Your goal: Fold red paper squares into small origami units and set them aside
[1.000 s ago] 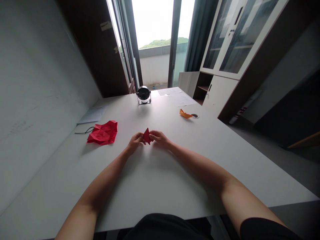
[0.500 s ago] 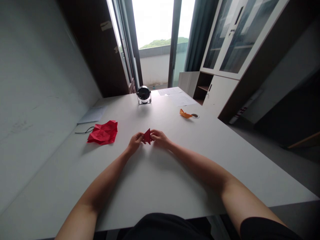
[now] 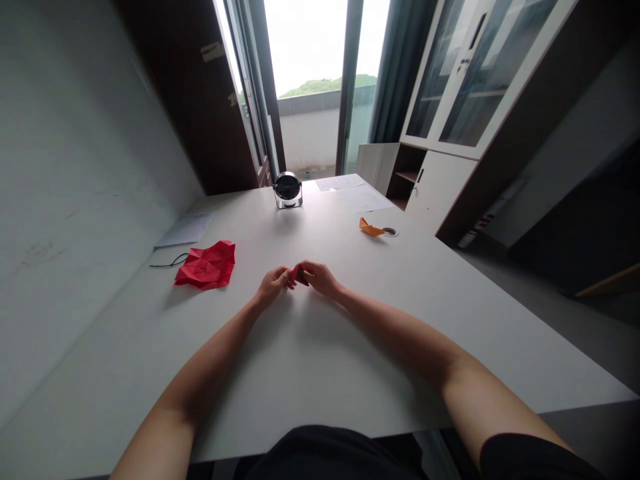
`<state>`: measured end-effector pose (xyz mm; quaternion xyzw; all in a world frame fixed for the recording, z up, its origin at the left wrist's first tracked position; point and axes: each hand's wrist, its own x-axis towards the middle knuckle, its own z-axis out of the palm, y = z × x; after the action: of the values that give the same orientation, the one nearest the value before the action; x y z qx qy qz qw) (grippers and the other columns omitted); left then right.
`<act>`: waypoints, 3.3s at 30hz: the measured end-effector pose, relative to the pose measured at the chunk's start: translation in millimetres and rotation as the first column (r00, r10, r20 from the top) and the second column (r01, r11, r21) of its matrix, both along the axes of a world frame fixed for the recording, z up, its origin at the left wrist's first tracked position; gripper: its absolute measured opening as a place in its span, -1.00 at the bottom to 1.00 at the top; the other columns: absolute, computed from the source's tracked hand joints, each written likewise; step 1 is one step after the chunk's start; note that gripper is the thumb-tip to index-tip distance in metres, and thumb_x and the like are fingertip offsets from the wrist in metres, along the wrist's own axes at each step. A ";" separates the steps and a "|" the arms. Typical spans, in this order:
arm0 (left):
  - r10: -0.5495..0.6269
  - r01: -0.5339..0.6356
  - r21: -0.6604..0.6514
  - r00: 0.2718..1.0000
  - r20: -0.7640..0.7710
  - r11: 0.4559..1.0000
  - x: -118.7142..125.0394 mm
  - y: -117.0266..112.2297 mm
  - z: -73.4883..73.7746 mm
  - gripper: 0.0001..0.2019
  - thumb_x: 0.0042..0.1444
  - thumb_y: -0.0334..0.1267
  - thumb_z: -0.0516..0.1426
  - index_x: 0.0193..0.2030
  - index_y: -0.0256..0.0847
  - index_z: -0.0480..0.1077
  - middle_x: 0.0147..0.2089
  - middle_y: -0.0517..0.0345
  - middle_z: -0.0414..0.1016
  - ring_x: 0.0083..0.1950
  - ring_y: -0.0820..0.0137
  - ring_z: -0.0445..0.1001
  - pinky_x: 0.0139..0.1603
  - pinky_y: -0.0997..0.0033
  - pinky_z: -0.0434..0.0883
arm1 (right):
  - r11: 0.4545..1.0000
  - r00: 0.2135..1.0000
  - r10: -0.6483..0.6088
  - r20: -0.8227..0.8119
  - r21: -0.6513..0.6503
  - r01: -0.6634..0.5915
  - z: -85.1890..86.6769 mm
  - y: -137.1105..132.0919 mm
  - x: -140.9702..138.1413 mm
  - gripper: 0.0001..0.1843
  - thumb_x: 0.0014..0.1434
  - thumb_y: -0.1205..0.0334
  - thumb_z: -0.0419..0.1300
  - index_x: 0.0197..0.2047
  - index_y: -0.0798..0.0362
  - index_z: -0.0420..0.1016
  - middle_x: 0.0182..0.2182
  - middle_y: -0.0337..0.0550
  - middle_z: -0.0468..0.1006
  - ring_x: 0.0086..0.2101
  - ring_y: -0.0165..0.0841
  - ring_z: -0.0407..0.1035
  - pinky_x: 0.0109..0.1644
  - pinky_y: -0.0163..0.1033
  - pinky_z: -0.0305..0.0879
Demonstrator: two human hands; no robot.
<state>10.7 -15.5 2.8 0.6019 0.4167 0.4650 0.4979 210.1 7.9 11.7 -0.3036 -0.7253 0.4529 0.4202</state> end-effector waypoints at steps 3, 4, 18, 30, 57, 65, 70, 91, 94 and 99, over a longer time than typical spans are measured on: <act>-0.031 0.031 -0.025 0.999 0.028 0.999 -1.7 0.9 1.7 -0.61 0.18 0.05 0.20 -0.20 -0.33 0.47 -0.36 0.01 0.57 -0.39 0.35 0.54 -0.30 0.35 0.45 | 0.998 1.000 -0.003 -0.007 0.069 0.003 3.1 -3.0 1.0 -0.77 0.21 0.21 0.12 -0.22 0.08 0.59 -0.42 -0.16 0.58 -0.41 -0.38 0.39 -0.27 -0.26 0.34; -0.033 0.034 -0.035 0.999 0.032 0.999 -2.2 0.8 2.5 -0.61 0.17 0.05 0.21 -0.20 -0.32 0.48 -0.35 0.01 0.57 -0.39 0.35 0.55 -0.30 0.37 0.44 | 0.995 1.000 -0.003 -0.009 0.101 0.003 3.3 -3.4 1.3 -0.76 0.20 0.24 0.10 -0.22 0.08 0.60 -0.37 -0.14 0.60 -0.37 -0.37 0.41 -0.23 -0.24 0.36; 0.030 -0.027 -0.060 0.998 0.063 0.998 -1.5 0.3 2.5 -0.68 0.06 -0.07 0.31 -0.24 -0.30 0.44 -0.36 0.07 0.57 -0.41 0.40 0.52 -0.31 0.39 0.42 | 0.983 0.987 -0.153 0.044 0.109 0.148 -6.1 7.3 -0.6 -0.66 0.28 0.13 0.09 -0.01 0.07 0.58 -0.46 -0.18 0.55 -0.45 -0.39 0.35 -0.30 -0.24 0.31; 0.201 -0.194 0.151 0.979 -0.027 0.969 -2.1 -0.7 1.7 -0.78 0.10 -0.13 0.26 -0.25 -0.24 0.42 -0.34 0.13 0.52 -0.38 0.40 0.51 -0.35 0.39 0.47 | 0.999 0.994 -0.038 0.104 -0.006 0.039 -18.0 13.6 -1.9 -0.82 0.15 0.13 0.26 -0.24 0.05 0.50 -0.47 -0.22 0.59 -0.47 -0.42 0.42 -0.36 -0.31 0.29; 0.322 -0.237 0.387 0.931 -0.170 0.891 3.0 -11.8 19.9 -0.84 0.09 -0.13 0.30 -0.35 -0.17 0.58 -0.36 0.10 0.50 -0.34 0.36 0.43 -0.26 0.38 0.37 | 0.976 0.976 -0.145 0.164 0.186 0.113 -6.0 5.9 1.9 -0.75 0.24 0.08 0.17 -0.33 0.06 0.54 -0.50 -0.24 0.54 -0.49 -0.44 0.29 -0.33 -0.33 0.20; 0.328 -0.267 0.317 0.932 -0.155 0.910 -2.2 -3.3 7.2 -0.74 0.17 -0.04 0.23 -0.29 -0.23 0.53 -0.32 0.06 0.55 -0.33 0.35 0.53 -0.26 0.35 0.46 | 0.982 0.963 -0.169 0.211 0.121 0.146 -1.3 7.0 5.2 -0.63 0.22 -0.04 0.19 -0.45 0.09 0.43 -0.59 -0.30 0.45 -0.55 -0.49 0.19 -0.44 -0.37 0.07; 0.330 -0.246 0.351 0.922 -0.203 0.903 -3.3 -2.8 5.9 -0.77 0.19 -0.07 0.21 -0.27 -0.21 0.53 -0.30 0.06 0.56 -0.30 0.35 0.53 -0.25 0.35 0.46 | 0.977 0.964 -0.182 0.192 0.145 0.156 -1.9 5.5 3.5 -0.71 0.21 0.03 0.19 -0.40 0.07 0.48 -0.54 -0.27 0.49 -0.51 -0.47 0.24 -0.40 -0.36 0.14; 0.359 -0.280 0.337 0.911 -0.203 0.899 -4.9 0.1 3.8 -0.84 0.19 -0.15 0.17 -0.26 -0.20 0.46 -0.30 0.11 0.51 -0.28 0.37 0.47 -0.26 0.40 0.39 | 0.972 0.984 -0.178 0.028 0.159 0.171 -4.9 10.0 -0.1 -0.82 0.21 0.14 0.17 -0.36 0.05 0.49 -0.42 -0.19 0.56 -0.39 -0.38 0.41 -0.27 -0.28 0.33; 0.383 -0.341 0.278 0.917 -0.111 0.898 -7.0 4.9 -0.3 -0.82 0.20 -0.12 0.16 -0.24 -0.20 0.42 -0.34 0.14 0.48 -0.33 0.39 0.44 -0.28 0.41 0.37 | 0.972 0.979 -0.206 0.011 0.119 0.203 -7.1 13.4 0.9 -0.84 0.18 0.14 0.17 -0.35 0.05 0.47 -0.45 -0.22 0.54 -0.41 -0.40 0.38 -0.30 -0.29 0.29; 0.394 -0.388 0.199 0.919 0.012 0.900 -9.8 9.7 -3.1 -0.82 0.22 -0.12 0.13 -0.22 -0.20 0.36 -0.39 0.18 0.41 -0.41 0.44 0.37 -0.34 0.43 0.35 | 0.975 0.979 -0.203 0.021 0.100 0.200 -9.2 12.8 2.0 -0.92 0.09 0.24 0.15 -0.40 0.06 0.40 -0.50 -0.27 0.47 -0.47 -0.43 0.29 -0.37 -0.33 0.20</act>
<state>0.9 -5.8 -0.3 0.5588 0.4880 0.5857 0.3264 212.1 20.6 2.5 -0.3619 -0.7185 0.3672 0.4668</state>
